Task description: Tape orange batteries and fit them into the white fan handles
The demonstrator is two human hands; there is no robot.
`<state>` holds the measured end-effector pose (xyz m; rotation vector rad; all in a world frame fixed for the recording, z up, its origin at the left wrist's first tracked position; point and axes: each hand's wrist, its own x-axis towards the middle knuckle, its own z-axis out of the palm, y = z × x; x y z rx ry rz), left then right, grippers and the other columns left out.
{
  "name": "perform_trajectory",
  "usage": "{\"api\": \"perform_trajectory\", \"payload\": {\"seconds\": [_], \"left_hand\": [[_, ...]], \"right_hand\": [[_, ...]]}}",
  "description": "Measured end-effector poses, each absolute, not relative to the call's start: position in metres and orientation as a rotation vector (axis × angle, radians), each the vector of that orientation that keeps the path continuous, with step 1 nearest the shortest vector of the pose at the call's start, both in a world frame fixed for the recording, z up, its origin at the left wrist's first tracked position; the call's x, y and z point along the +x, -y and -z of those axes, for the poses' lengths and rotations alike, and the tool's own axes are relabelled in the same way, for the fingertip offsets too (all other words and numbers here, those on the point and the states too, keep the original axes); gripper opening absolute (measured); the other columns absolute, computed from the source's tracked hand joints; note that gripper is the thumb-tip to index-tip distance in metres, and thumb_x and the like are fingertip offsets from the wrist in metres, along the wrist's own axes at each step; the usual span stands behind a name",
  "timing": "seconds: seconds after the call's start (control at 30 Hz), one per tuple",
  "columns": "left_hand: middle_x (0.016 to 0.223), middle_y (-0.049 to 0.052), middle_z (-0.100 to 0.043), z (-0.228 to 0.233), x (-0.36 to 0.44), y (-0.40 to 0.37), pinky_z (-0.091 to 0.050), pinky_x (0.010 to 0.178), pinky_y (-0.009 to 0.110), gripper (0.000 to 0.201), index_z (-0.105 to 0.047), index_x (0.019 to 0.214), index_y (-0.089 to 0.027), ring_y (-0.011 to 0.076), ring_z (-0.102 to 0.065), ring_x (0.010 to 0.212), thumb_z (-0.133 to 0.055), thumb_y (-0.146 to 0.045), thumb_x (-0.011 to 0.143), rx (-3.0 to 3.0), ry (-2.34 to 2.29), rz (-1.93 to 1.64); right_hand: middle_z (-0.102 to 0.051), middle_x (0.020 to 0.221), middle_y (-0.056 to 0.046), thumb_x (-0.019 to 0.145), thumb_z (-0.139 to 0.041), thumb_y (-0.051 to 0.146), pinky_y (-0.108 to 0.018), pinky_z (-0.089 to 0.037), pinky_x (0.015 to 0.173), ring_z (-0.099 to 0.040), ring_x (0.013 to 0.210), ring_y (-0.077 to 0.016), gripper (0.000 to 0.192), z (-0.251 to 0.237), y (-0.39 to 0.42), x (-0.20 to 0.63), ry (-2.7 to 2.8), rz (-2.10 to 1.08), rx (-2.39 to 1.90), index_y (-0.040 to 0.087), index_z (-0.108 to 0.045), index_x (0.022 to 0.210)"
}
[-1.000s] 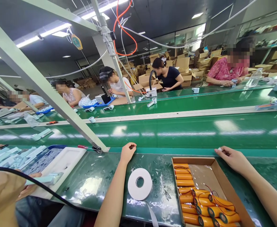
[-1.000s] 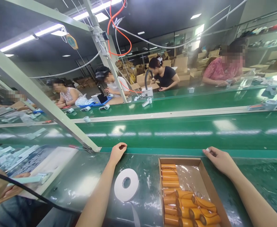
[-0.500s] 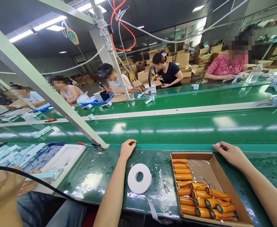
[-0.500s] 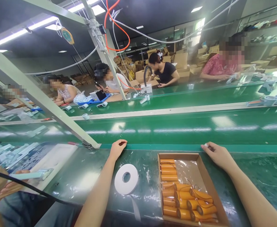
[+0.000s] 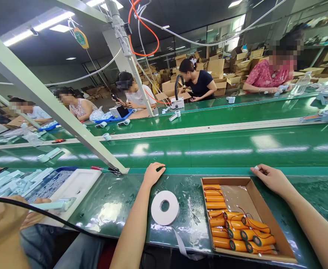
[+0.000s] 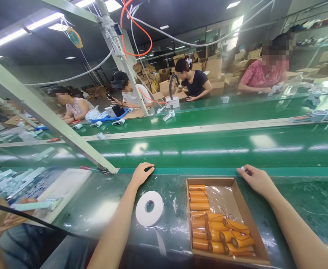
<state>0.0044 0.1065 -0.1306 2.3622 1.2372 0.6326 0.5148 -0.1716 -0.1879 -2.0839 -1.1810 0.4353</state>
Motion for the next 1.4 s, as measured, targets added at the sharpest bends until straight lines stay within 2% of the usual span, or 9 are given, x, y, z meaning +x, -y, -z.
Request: {"api": "perform_trajectory", "payload": {"seconds": [0.13,0.4,0.7,0.93,1.17,1.4], "left_hand": [[0.115,0.002,-0.073,0.13,0.0057,-0.1065,-0.045,0.104,0.044,0.028,-0.08,0.105,-0.03,0.026,-0.058,0.109,-0.061,-0.047,0.093,2.435,-1.238,-0.554],[0.116,0.005,-0.071,0.1329,0.0056,-0.109,-0.047,0.101,0.042,0.03,-0.08,0.103,-0.028,0.0257,-0.059,0.107,-0.054,-0.042,0.096,2.474,-1.277,-0.538],[0.115,0.004,-0.07,0.1306,0.0083,-0.1063,-0.047,0.101,0.041,0.026,-0.08,0.1,-0.03,0.0261,-0.059,0.106,-0.06,-0.045,0.094,2.465,-1.301,-0.535],[0.11,0.006,-0.07,0.1343,0.0074,-0.109,-0.047,0.101,0.04,0.025,-0.075,0.094,-0.024,0.0254,-0.061,0.108,-0.053,-0.037,0.096,2.387,-1.32,-0.629],[0.103,0.006,-0.071,0.1355,0.0042,-0.1114,-0.051,0.089,0.036,0.028,-0.068,0.102,-0.023,0.0222,-0.065,0.093,-0.046,-0.041,0.098,2.231,-1.36,-0.804],[0.095,0.004,-0.073,0.1334,0.0029,-0.1091,-0.054,0.084,0.034,0.021,-0.068,0.099,-0.024,0.0215,-0.068,0.086,-0.055,-0.038,0.092,2.112,-1.375,-0.872]], "right_hand": [[-0.064,0.074,-0.002,0.083,-0.05,0.082,-0.029,-0.041,0.066,-0.057,0.068,-0.019,0.062,0.188,0.171,0.514,1.183,-0.437,-2.088,0.022,-0.064,0.086],[-0.063,0.072,-0.003,0.085,-0.05,0.082,-0.029,-0.04,0.062,-0.056,0.064,-0.0187,0.063,0.1866,0.1713,0.5138,1.213,-0.407,-2.054,0.02,-0.064,0.083],[-0.064,0.074,-0.003,0.084,-0.051,0.082,-0.028,-0.041,0.065,-0.056,0.068,-0.0193,0.062,0.1851,0.172,0.5126,1.19,-0.435,-2.07,0.021,-0.063,0.084],[-0.063,0.075,-0.003,0.084,-0.051,0.082,-0.029,-0.04,0.068,-0.055,0.07,-0.0195,0.062,0.183,0.1735,0.5117,1.171,-0.455,-2.084,0.021,-0.062,0.086],[-0.063,0.074,-0.002,0.085,-0.051,0.082,-0.029,-0.04,0.068,-0.055,0.07,-0.0197,0.061,0.1844,0.1735,0.5114,1.175,-0.455,-2.078,0.022,-0.063,0.086],[-0.064,0.074,-0.003,0.084,-0.051,0.084,-0.029,-0.041,0.067,-0.055,0.069,-0.0202,0.064,0.1855,0.1726,0.5131,1.18,-0.453,-2.074,0.022,-0.063,0.086]]}}
